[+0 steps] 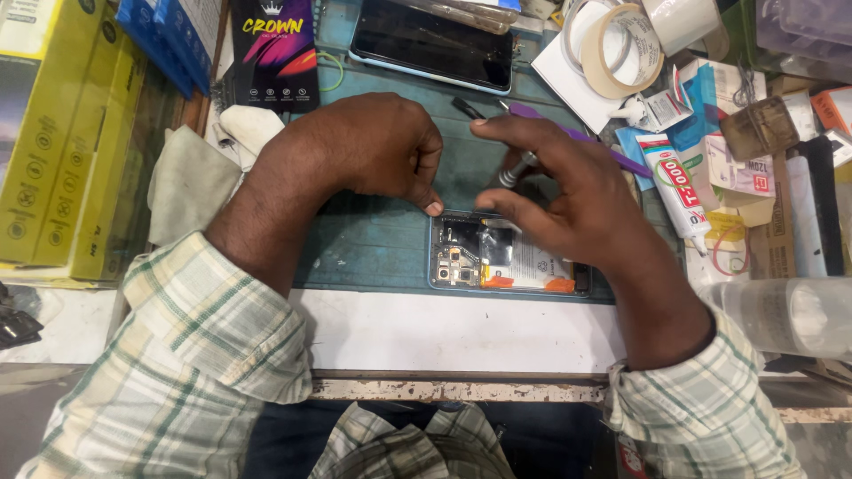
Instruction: The person unscrews the screws on the back of a smartphone using a screwdriver, then uses a purple pry tool to pry along the edge of the phone and separates the back cover from the body, working over a repair bench.
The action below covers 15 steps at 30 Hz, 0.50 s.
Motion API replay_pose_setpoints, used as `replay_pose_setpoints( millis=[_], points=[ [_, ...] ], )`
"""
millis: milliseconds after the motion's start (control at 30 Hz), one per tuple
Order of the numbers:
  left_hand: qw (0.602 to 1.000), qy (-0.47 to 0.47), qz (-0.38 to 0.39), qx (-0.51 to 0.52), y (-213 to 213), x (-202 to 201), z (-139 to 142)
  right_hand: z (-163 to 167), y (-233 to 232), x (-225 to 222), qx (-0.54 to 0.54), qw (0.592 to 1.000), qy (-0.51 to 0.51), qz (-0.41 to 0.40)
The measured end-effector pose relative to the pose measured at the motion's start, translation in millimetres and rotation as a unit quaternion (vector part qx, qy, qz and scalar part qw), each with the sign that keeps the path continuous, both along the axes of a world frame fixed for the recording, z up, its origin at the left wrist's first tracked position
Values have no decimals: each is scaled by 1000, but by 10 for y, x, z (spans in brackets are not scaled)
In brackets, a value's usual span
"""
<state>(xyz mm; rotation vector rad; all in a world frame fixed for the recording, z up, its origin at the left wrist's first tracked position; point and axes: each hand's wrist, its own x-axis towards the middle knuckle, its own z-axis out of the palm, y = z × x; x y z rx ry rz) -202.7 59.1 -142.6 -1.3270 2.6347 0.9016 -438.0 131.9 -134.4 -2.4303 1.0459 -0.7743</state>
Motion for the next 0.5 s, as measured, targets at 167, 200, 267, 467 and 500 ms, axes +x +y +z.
replay_pose_setpoints(
  millis=[167, 200, 267, 467, 500],
  points=[
    [1000, 3, -4, -4, -3, 109, 23, 9, -42, 59, -7, 997, -34, 76],
    [1000, 2, -5, -5, -12, 146, 41, 20, -44, 81, 13, 996, -41, 76],
    [1000, 0, -3, -3, -22, 163, 66, 39, -48, 122, 49, 997, -40, 47],
    [1000, 10, -12, -10, -49, 302, 159, 134, -36, 235, 51, 997, -42, 39],
    [1000, 9, -10, -9, -55, 334, 185, 161, -39, 262, 79, 993, -58, 58]
  ],
)
